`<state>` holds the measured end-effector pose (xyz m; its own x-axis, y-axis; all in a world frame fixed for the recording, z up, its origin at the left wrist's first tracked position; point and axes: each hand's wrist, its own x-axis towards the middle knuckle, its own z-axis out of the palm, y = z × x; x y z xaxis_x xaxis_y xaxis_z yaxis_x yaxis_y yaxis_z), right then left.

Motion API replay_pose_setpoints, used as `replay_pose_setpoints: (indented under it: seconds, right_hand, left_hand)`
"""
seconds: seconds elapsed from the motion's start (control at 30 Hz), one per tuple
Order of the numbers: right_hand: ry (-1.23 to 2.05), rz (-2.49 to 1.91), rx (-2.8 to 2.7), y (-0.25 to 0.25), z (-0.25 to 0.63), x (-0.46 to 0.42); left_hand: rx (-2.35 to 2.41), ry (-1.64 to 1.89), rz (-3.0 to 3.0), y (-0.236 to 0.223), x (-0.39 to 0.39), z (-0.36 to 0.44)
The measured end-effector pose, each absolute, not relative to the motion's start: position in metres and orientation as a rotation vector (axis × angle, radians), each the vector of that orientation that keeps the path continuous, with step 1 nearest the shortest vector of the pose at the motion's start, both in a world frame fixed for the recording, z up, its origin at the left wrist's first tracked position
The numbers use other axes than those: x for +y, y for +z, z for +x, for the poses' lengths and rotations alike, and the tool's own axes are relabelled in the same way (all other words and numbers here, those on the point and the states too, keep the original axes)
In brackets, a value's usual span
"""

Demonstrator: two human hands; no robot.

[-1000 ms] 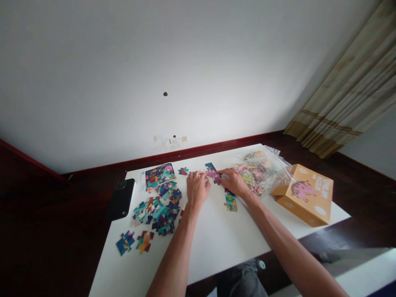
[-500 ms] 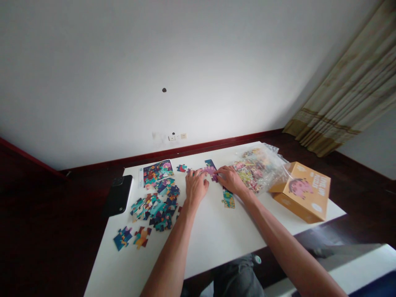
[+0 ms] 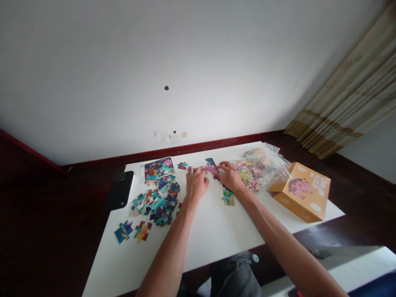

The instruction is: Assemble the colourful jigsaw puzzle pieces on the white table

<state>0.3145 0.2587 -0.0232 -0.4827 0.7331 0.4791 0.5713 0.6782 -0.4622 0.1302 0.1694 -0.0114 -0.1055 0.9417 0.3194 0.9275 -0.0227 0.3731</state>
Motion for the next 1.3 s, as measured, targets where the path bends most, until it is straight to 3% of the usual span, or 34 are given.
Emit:
replay_pose_setpoints:
  seconds: [0.4,0.57,0.7,0.93,1.13,1.3]
  right_hand:
    - [0.417,-0.940,-2.175,-0.036,0.313,0.267]
    - [0.457,-0.950,-2.161,-0.033,0.313,0.266]
    - [0.482,-1.010,-2.152,-0.029,0.312,0.265]
    - [0.547,-1.098,-2.159,-0.025,0.312,0.265]
    - [0.583,-1.135,-2.115,-0.030,0.316,0.268]
    - [0.611,-1.156,-2.090,-0.029,0.317,0.267]
  left_hand:
    - [2.062,0.990,2.203,0.040,0.146,0.142]
    - [1.946,1.160,2.197,0.056,0.083,0.144]
    - [2.245,1.308,1.899,0.036,0.006,0.099]
    - [2.894,1.010,1.496,-0.007,-0.108,-0.016]
    - [3.049,0.481,1.370,-0.016,-0.112,-0.026]
    - [3.052,0.488,1.396,-0.014,-0.110,-0.020]
